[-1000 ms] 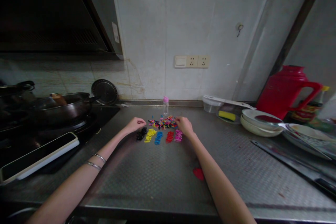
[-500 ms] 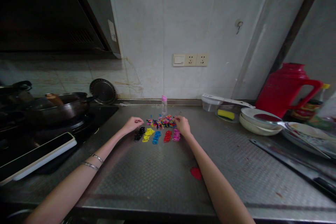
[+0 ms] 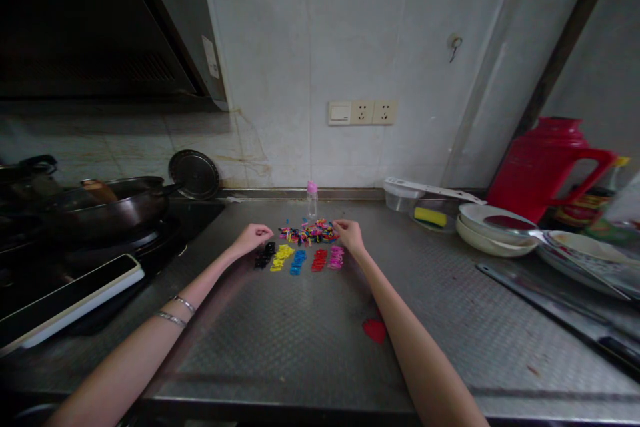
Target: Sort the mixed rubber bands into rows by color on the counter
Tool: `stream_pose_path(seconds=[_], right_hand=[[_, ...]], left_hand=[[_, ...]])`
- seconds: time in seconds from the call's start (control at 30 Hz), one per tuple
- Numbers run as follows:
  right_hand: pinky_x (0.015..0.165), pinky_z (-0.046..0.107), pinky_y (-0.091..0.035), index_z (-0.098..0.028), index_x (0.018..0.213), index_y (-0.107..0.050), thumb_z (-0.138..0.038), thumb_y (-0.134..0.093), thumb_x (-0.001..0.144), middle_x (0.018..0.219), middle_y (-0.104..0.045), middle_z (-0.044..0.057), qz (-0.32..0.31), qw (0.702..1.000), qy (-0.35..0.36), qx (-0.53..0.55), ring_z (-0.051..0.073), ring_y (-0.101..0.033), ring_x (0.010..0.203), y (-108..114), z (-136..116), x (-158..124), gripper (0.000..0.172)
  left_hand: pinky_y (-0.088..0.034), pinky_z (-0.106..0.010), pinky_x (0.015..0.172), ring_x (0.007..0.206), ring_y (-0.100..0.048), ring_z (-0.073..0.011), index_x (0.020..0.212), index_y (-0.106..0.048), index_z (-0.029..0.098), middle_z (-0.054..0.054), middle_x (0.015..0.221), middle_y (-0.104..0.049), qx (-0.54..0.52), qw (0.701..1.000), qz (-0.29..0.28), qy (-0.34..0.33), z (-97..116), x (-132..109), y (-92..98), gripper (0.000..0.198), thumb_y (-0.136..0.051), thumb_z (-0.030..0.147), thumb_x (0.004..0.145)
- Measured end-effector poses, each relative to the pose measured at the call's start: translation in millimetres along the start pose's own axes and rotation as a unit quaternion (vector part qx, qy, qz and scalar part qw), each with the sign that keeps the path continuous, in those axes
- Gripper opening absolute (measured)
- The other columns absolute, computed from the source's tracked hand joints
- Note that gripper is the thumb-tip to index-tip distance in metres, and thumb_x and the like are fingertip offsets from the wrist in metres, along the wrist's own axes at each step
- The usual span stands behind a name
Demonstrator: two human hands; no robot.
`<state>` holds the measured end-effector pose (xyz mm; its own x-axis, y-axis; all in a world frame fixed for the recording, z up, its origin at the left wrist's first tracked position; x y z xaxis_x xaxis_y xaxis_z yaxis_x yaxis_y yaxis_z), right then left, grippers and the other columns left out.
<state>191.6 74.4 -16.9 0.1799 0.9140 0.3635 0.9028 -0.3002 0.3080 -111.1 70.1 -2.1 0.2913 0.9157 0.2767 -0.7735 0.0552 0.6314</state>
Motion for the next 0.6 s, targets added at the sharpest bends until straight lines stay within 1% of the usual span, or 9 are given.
stream_pose_path(seconds=[0.07,0.13,0.23,0.3,0.4,0.53,0.6], right_hand=[[0.056,0.023,-0.043,-0.008,0.082,-0.069,-0.034,-0.054,0.07,0.074,-0.068,0.008,-0.026,0.999,0.021,-0.022,0.016,-0.059,0.065,-3.4,-4.9,-2.3,0.032],[0.056,0.022,-0.041,-0.01,0.079,-0.069,-0.035,-0.052,0.072,0.069,-0.067,0.005,-0.074,0.994,0.057,-0.058,0.015,-0.057,0.062,-10.9,-13.5,-7.4,0.031],[0.057,0.021,-0.04,-0.012,0.075,-0.069,-0.031,-0.051,0.074,0.066,-0.066,0.002,-0.154,0.974,0.117,-0.119,0.014,-0.056,0.062,-26.9,-30.0,-19.9,0.026],[0.059,0.02,-0.04,-0.013,0.073,-0.069,-0.025,-0.051,0.074,0.067,-0.066,0.002,-0.188,0.959,0.148,-0.149,0.013,-0.057,0.063,-37.1,-40.4,-29.2,0.021],[0.064,0.021,-0.042,-0.015,0.078,-0.069,-0.018,-0.05,0.074,0.076,-0.068,0.003,-0.218,0.945,0.182,-0.164,0.014,-0.059,0.069,-48.1,-51.9,-40.7,0.02],[0.072,0.022,-0.043,-0.019,0.084,-0.069,-0.02,-0.051,0.075,0.084,-0.069,0.003,-0.265,0.926,0.212,-0.166,0.015,-0.061,0.077,-54.6,-58.8,-49.5,0.021],[0.073,0.022,-0.043,-0.019,0.084,-0.069,-0.02,-0.052,0.074,0.085,-0.069,0.002,-0.27,0.923,0.218,-0.163,0.014,-0.061,0.078,-53.1,-60.2,-49.8,0.02]], left_hand=[[-0.039,-0.021,0.053,0.057,-0.054,-0.0123,0.077,-0.066,0.01,-0.006,0.067,-0.065,-0.002,1.0,0.0,0.001,-0.4,0.1,-0.2,0.028,-0.05,0.031,0.07],[-0.038,-0.021,0.052,0.056,-0.053,-0.0121,0.077,-0.066,0.01,-0.006,0.067,-0.064,-0.001,1.0,0.0,0.003,0.1,-0.1,-0.4,0.027,-0.05,0.031,0.07],[-0.038,-0.021,0.053,0.056,-0.053,-0.012,0.075,-0.066,0.01,-0.005,0.066,-0.064,0.002,1.0,0.003,0.006,3.1,-1.0,0.2,0.026,-0.051,0.03,0.069],[-0.038,-0.021,0.053,0.056,-0.053,-0.0118,0.075,-0.066,0.01,-0.005,0.065,-0.064,0.003,1.0,0.007,0.01,5.8,-1.7,1.0,0.025,-0.051,0.029,0.069],[-0.038,-0.021,0.052,0.054,-0.052,-0.0113,0.075,-0.066,0.01,-0.005,0.063,-0.063,0.001,1.0,0.01,0.013,8.8,-2.4,1.5,0.025,-0.051,0.028,0.069],[-0.039,-0.021,0.053,0.054,-0.052,-0.0116,0.076,-0.066,0.01,-0.004,0.061,-0.063,0.006,1.0,0.005,0.001,10.0,-2.5,-0.4,0.025,-0.051,0.029,0.07],[-0.039,-0.021,0.054,0.056,-0.053,-0.0122,0.075,-0.067,0.01,-0.004,0.062,-0.064,0.015,1.0,0.005,-0.007,10.0,-2.0,-2.4,0.025,-0.051,0.029,0.07]])
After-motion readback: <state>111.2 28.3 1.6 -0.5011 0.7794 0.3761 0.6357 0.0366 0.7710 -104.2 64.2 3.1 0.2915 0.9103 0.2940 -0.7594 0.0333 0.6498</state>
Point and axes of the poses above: each hand's wrist, its own x-axis towards the middle knuckle, its own y-axis out of the back of the hand, z = x × y, the point moved 4 cm from there along x, towards the middle knuckle
